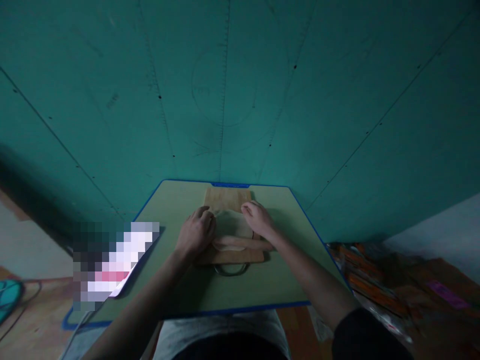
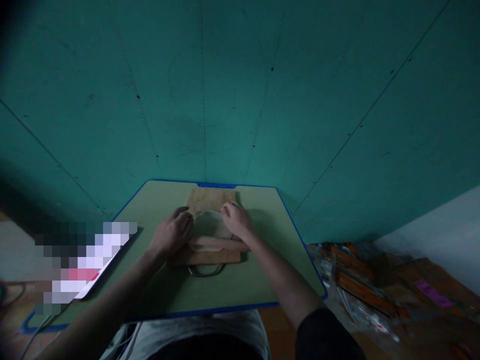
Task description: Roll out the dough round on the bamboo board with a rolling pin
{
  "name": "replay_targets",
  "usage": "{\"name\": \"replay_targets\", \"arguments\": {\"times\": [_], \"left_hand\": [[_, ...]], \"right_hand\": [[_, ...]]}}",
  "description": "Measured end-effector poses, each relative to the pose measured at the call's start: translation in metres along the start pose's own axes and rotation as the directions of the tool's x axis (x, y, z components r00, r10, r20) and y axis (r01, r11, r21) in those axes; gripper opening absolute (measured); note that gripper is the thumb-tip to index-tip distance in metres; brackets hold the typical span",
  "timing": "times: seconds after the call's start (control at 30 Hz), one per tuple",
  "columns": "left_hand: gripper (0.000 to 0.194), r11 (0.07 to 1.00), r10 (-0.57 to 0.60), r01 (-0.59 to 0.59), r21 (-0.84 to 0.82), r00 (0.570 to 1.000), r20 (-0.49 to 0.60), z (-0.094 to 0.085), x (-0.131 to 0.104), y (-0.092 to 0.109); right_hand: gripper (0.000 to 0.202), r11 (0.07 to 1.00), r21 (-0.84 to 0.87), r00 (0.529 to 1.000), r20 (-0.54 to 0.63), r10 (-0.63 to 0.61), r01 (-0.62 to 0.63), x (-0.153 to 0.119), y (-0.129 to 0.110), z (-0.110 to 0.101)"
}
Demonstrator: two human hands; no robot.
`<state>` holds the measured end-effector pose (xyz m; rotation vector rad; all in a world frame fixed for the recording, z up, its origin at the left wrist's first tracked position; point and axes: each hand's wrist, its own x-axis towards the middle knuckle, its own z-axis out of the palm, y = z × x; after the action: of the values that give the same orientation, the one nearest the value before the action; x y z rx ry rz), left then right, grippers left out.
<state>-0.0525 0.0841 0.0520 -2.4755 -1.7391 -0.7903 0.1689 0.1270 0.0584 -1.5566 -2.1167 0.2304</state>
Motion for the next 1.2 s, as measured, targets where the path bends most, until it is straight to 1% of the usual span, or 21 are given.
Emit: {"name": "replay_targets", "arguments": {"times": [0.1, 0.17, 0.27, 0.33, 0.37, 0.43, 0.5, 0.57, 0.67, 0.73, 0.83, 0.87, 0.93, 1.03, 1.13, 1.2], "left_hand": [[0.028, 0.997, -0.069, 0.071, -0.016, 0.994, 0.081, 0.005, 0.011, -0.001], [0.029, 0.996, -0.084, 0.086, -0.011, 0.992, 0.093, 0.009, 0.018, -0.002], [0.030, 0.999, -0.035, 0.035, -0.005, 0.999, 0.036, 0.012, 0.027, -0.003], [0.036, 1.000, -0.022, 0.022, 0.002, 0.999, 0.040, 0.014, 0.033, -0.003], [0.040, 0.999, -0.038, 0.037, 0.008, 0.998, 0.057, 0.015, 0.036, -0.003], [0.048, 0.996, -0.086, 0.084, 0.023, 0.992, 0.093, 0.015, 0.040, -0.002], [0.053, 0.989, -0.147, 0.143, 0.041, 0.982, 0.120, 0.015, 0.042, -0.002], [0.056, 0.970, -0.241, 0.234, 0.066, 0.960, 0.142, 0.014, 0.044, -0.004], [0.055, 0.912, -0.409, 0.399, 0.096, 0.901, 0.142, 0.010, 0.045, -0.010], [0.053, 0.867, -0.498, 0.493, 0.074, 0.862, 0.097, 0.008, 0.046, -0.016], [0.053, 0.791, -0.610, 0.611, -0.035, 0.792, 0.025, 0.008, 0.046, -0.027], [0.053, 0.776, -0.625, 0.624, -0.091, 0.780, 0.018, 0.008, 0.045, -0.030], [0.053, 0.762, -0.619, 0.608, -0.223, 0.785, 0.026, 0.010, 0.043, -0.034], [0.050, 0.723, -0.575, 0.530, -0.443, 0.818, 0.040, 0.013, 0.038, -0.034], [0.047, 0.646, -0.565, 0.462, -0.608, 0.825, 0.027, 0.013, 0.037, -0.030], [0.044, 0.603, -0.566, 0.433, -0.670, 0.824, 0.023, 0.012, 0.037, -0.028]], "right_hand": [[0.023, 0.999, 0.023, 0.999, 0.006, 0.033, -0.033, 0.004, 0.006, 0.007], [0.025, 0.996, 0.090, 1.000, -0.009, -0.003, 0.004, 0.001, 0.008, 0.005], [0.022, 0.966, 0.239, 0.995, -0.025, -0.092, 0.095, -0.009, 0.006, -0.008], [0.019, 0.949, 0.298, 0.994, 0.013, -0.111, 0.102, -0.015, 0.002, -0.018], [0.018, 0.947, 0.310, 0.993, 0.046, -0.107, 0.088, -0.016, -0.001, -0.022], [0.016, 0.951, 0.307, 0.988, 0.132, -0.079, 0.035, -0.018, -0.008, -0.029], [0.017, 0.957, 0.288, 0.972, 0.228, -0.048, -0.021, -0.017, -0.013, -0.033], [0.021, 0.956, 0.289, 0.957, 0.290, -0.032, -0.055, -0.016, -0.014, -0.037], [0.030, 0.928, 0.358, 0.952, 0.307, -0.015, -0.100, -0.016, -0.007, -0.039], [0.035, 0.912, 0.387, 0.953, 0.304, 0.011, -0.134, -0.018, 0.001, -0.037], [0.041, 0.924, 0.344, 0.961, 0.267, 0.074, -0.166, -0.021, 0.013, -0.030], [0.042, 0.932, 0.317, 0.962, 0.254, 0.097, -0.177, -0.022, 0.015, -0.028], [0.043, 0.947, 0.254, 0.963, 0.232, 0.138, -0.197, -0.022, 0.018, -0.024], [0.042, 0.960, 0.197, 0.970, 0.181, 0.165, -0.200, -0.021, 0.023, -0.019], [0.041, 0.957, 0.206, 0.978, 0.089, 0.191, -0.206, -0.017, 0.033, -0.014], [0.037, 0.947, 0.220, 0.972, 0.039, 0.233, -0.236, -0.014, 0.041, -0.009]]}}
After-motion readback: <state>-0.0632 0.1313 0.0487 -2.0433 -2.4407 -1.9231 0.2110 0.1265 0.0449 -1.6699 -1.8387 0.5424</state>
